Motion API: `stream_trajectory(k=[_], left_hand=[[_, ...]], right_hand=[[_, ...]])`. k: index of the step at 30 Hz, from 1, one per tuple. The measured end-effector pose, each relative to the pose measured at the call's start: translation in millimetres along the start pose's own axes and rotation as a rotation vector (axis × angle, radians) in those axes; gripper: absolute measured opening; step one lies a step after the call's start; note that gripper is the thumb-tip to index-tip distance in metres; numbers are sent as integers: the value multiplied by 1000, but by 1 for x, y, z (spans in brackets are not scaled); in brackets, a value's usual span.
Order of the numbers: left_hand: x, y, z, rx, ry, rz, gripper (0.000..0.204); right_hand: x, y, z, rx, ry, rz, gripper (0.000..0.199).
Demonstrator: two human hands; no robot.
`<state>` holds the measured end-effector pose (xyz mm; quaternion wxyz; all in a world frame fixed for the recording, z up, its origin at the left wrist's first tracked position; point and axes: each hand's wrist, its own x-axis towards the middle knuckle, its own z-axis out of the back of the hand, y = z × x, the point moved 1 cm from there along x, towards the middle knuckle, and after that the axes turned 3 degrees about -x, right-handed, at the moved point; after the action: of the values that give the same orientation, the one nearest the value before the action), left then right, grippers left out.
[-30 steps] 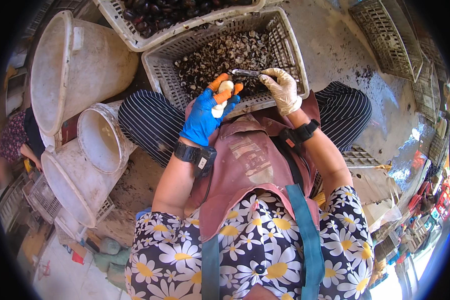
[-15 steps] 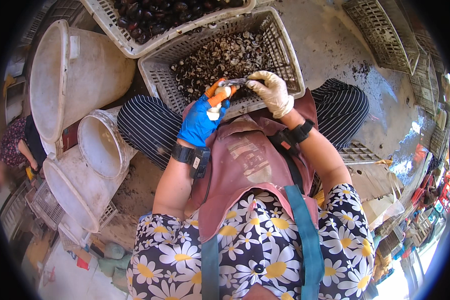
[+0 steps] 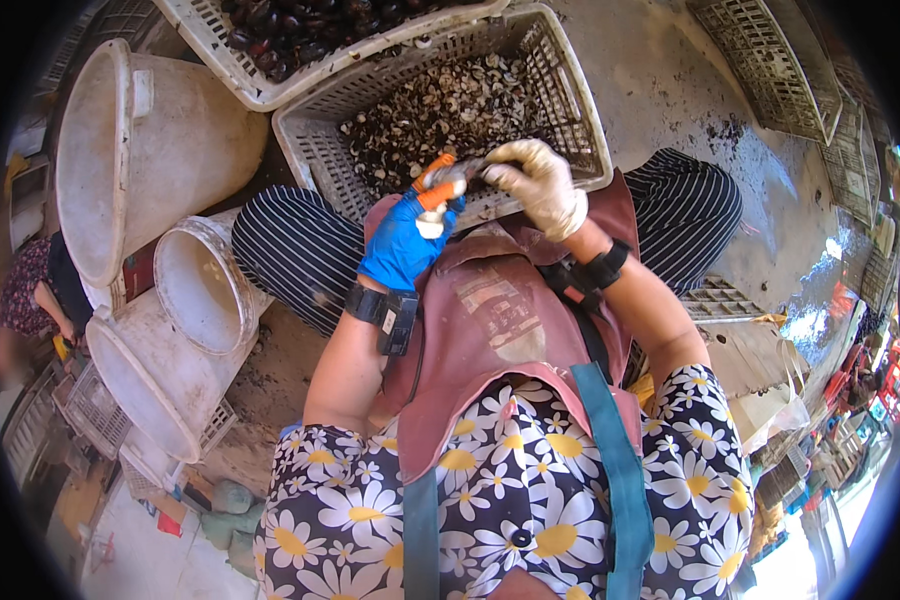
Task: The person opens mollusks with a shucking knife, removes the meat, and places it into a small container while sitting in a processing area surrounded by baskets of shells.
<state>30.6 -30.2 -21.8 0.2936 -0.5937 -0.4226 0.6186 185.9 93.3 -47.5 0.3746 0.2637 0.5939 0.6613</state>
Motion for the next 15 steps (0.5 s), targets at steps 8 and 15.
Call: stream_trajectory(k=[8, 15], left_hand=[[6, -5, -10, -1031, -21, 209, 35], [7, 0, -8, -1079, -34, 172, 33]], right_hand=[[2, -4, 18, -57, 60, -166, 16], [9, -11, 22, -84, -6, -200, 14]])
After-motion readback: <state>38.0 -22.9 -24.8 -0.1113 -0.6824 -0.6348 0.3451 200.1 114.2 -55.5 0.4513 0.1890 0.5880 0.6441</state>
